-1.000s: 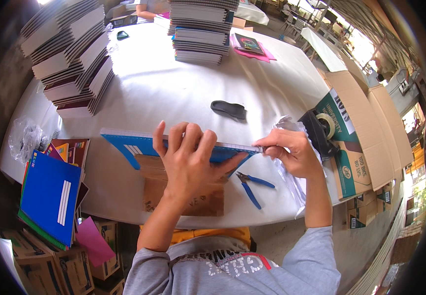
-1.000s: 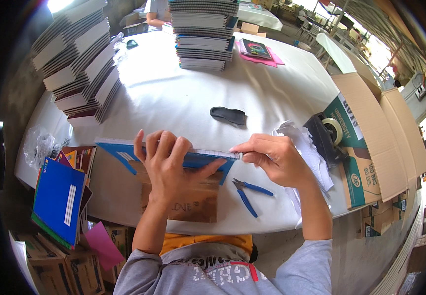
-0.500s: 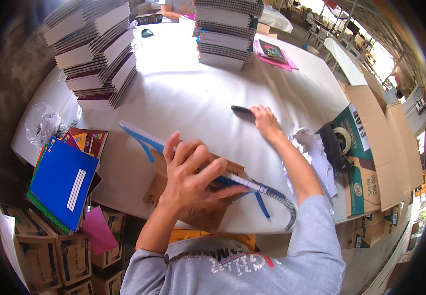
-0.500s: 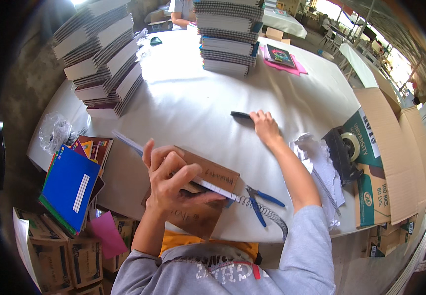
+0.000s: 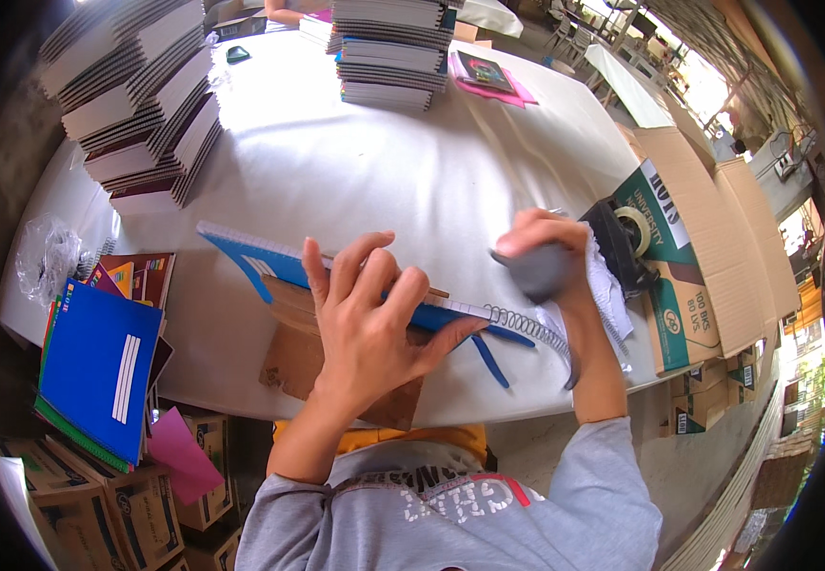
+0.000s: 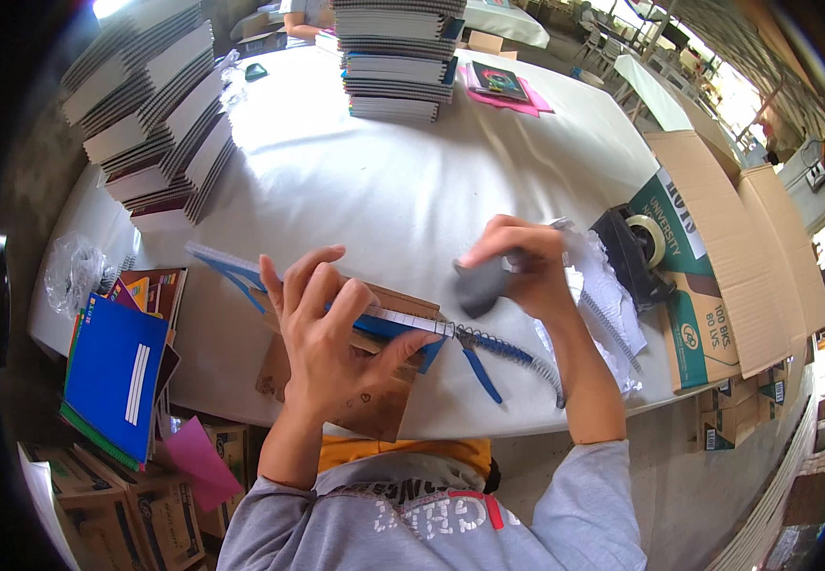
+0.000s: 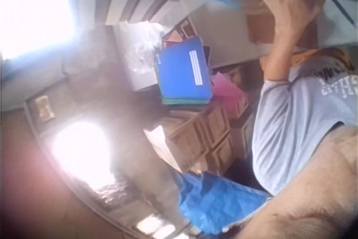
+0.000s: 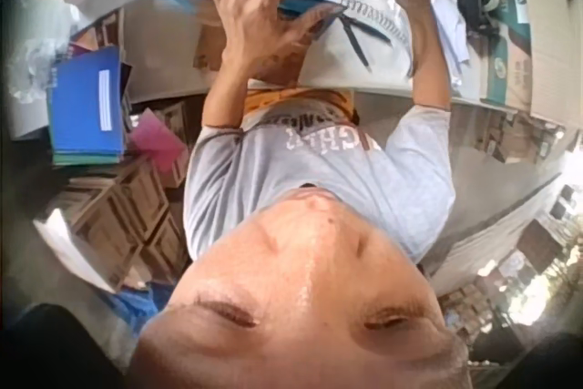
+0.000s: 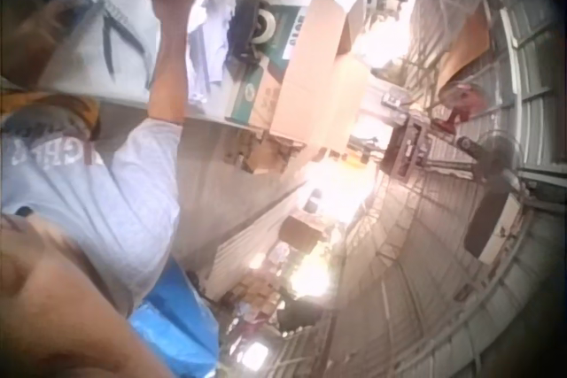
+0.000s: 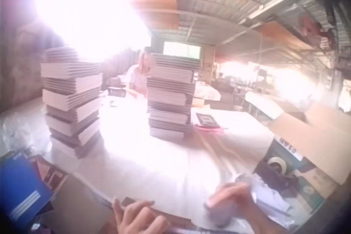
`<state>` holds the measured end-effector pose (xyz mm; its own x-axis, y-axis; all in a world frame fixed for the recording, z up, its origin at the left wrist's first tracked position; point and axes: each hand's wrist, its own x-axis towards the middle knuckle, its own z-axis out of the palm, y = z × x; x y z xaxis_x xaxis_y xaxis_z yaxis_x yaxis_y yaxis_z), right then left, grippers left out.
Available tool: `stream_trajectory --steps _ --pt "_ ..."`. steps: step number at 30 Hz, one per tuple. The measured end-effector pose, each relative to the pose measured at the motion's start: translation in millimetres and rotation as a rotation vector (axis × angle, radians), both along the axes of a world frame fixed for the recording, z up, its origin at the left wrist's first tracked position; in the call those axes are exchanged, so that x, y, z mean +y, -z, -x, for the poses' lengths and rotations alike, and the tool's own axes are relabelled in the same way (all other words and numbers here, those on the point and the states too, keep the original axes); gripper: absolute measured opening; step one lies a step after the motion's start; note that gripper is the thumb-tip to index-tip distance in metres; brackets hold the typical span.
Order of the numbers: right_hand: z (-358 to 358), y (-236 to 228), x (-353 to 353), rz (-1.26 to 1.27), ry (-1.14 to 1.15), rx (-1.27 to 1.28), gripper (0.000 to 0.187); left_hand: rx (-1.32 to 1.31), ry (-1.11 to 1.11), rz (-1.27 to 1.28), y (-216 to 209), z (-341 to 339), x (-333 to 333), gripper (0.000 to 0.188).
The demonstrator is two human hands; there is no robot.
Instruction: The person assembles notebooks by aligning paper stacks with covers, inserting a metal coil through the punched holes, and using pliers to cut and secure the ends of the coil.
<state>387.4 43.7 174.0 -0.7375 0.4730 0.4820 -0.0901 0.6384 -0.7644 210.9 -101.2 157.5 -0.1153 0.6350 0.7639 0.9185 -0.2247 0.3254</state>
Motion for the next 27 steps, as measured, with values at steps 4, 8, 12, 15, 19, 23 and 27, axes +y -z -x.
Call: stream_trajectory --steps 4,8,12,15,19,23,27 --pt "7.3 -5.8 -8.1 0.057 -0.336 0.080 0.007 -0.013 0.056 0.038 -2.4 3.9 -4.3 0.044" --pt "18.9 -24.0 0.4 -0.125 -0.343 0.051 0.010 -0.023 0.016 0.003 -3.9 5.6 -6.4 0.043" --pt "19.7 -9.2 -5.3 -0.158 -0.027 -0.055 0.014 -0.063 0.066 0.048 -3.1 6.2 -6.2 0.049" --pt "24.0 -6.4 -15.9 0.111 -0.347 0.418 0.030 -0.114 0.069 -0.002 0.4 9.1 -6.4 0.069" --pt "29.4 -12.5 -3.9 -0.265 0.175 -0.106 0.015 -0.196 0.124 0.026 -2.7 6.3 -6.6 0.085" --pt "32.4 -19.6 -27.9 -0.065 -0.374 0.176 0.011 -0.207 0.119 0.021 3.8 8.3 -3.1 0.089" --pt "26.5 -6.9 -3.8 0.099 -0.010 0.104 0.025 -0.190 0.101 -0.051 -5.3 8.8 -1.8 0.091"
